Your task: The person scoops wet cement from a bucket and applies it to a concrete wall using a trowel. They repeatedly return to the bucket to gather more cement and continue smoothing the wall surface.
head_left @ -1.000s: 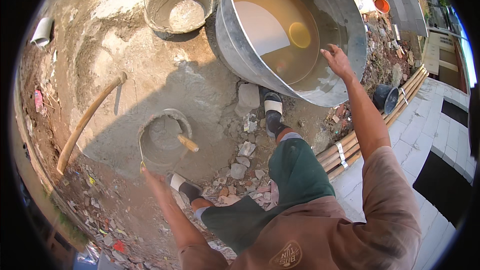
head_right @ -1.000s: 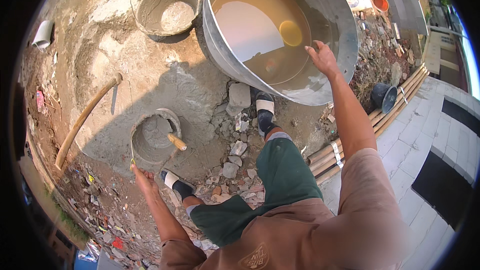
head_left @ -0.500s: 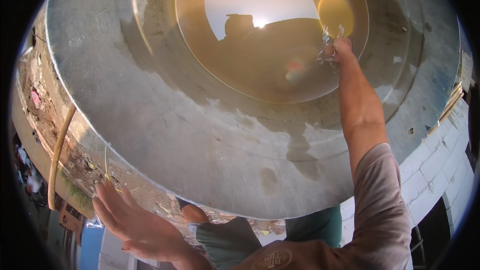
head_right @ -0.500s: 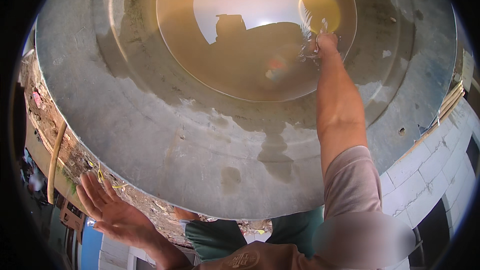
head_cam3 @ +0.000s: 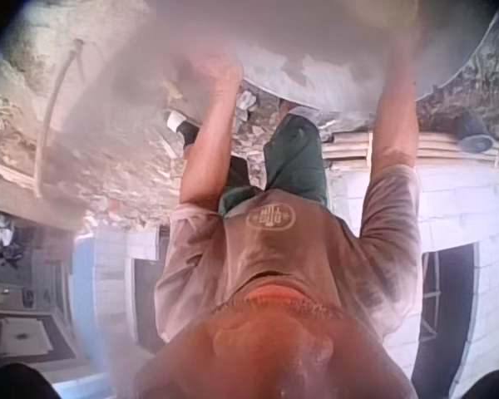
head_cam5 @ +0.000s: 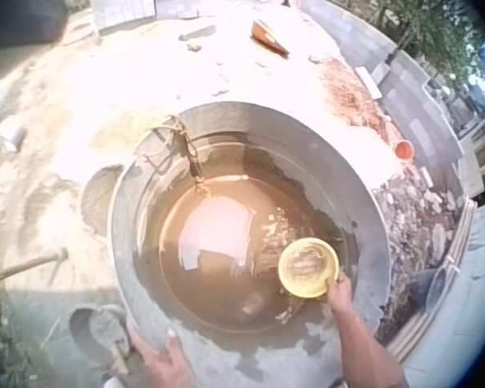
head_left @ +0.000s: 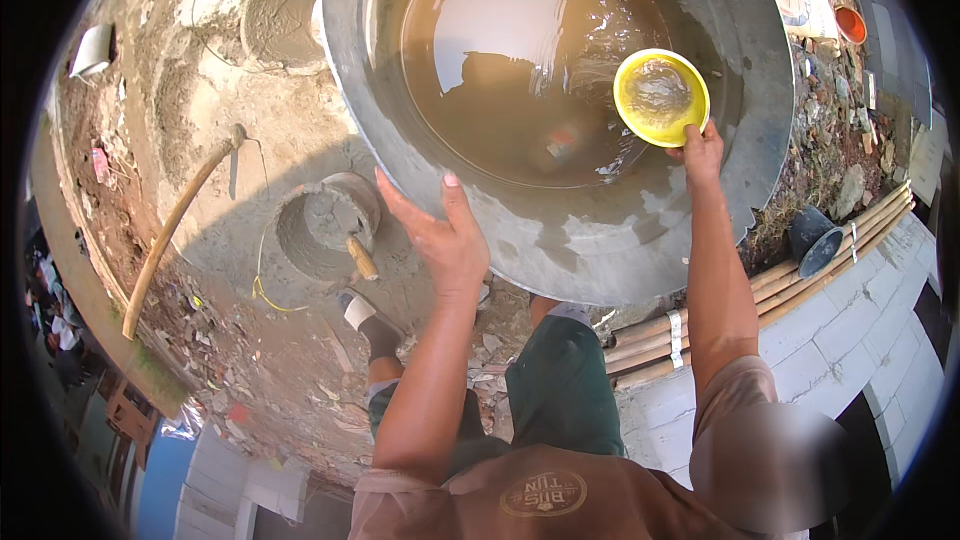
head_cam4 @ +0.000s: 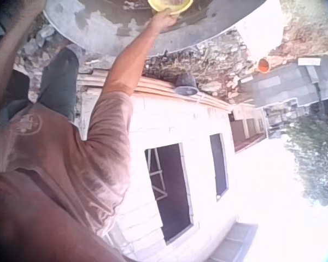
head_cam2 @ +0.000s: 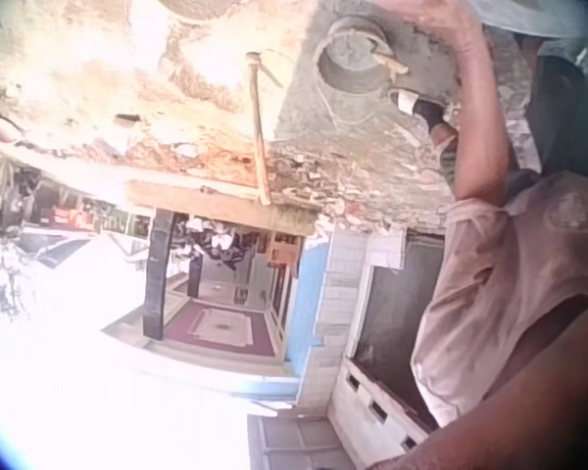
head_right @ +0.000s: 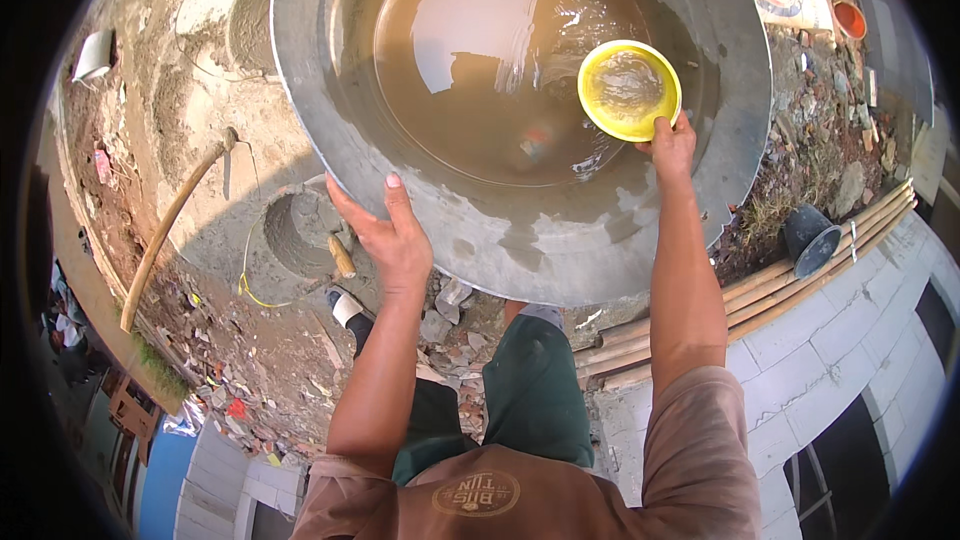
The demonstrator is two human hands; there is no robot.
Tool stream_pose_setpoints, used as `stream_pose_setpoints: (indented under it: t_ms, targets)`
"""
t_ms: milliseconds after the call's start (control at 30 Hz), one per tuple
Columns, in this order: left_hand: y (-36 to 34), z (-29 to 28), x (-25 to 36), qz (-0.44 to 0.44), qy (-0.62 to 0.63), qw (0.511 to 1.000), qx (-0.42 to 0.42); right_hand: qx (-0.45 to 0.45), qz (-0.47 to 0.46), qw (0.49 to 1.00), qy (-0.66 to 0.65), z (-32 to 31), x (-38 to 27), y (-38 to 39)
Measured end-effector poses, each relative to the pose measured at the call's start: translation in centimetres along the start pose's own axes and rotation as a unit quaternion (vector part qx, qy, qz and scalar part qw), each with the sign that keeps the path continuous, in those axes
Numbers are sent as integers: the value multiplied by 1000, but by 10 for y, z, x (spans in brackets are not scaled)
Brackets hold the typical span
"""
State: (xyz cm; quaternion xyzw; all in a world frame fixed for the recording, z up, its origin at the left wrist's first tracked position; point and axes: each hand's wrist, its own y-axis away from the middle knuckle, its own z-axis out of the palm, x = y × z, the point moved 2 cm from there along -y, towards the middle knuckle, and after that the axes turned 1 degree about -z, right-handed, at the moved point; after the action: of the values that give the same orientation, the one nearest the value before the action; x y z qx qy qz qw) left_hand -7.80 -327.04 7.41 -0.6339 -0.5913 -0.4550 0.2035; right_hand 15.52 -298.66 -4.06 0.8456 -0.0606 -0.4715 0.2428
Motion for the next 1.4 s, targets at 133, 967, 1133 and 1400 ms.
stream_pose_setpoints:
  t_ms: [133,967,1133,1400]
  targets:
    - [-12,-35,-3,-48,135,989,-41,-93,-47,994,-21,8,-98,101]
    - [-83,-221,-160,-256,14,967,-15,-267,-107,958,14,207,-181,353]
    - [-58,-217,-160,-237,189,952,-50,-216,-117,969,0,156,-194,309]
    - [7,-285,-255,-321,3,906,275,-93,-85,990,67,93,-159,181]
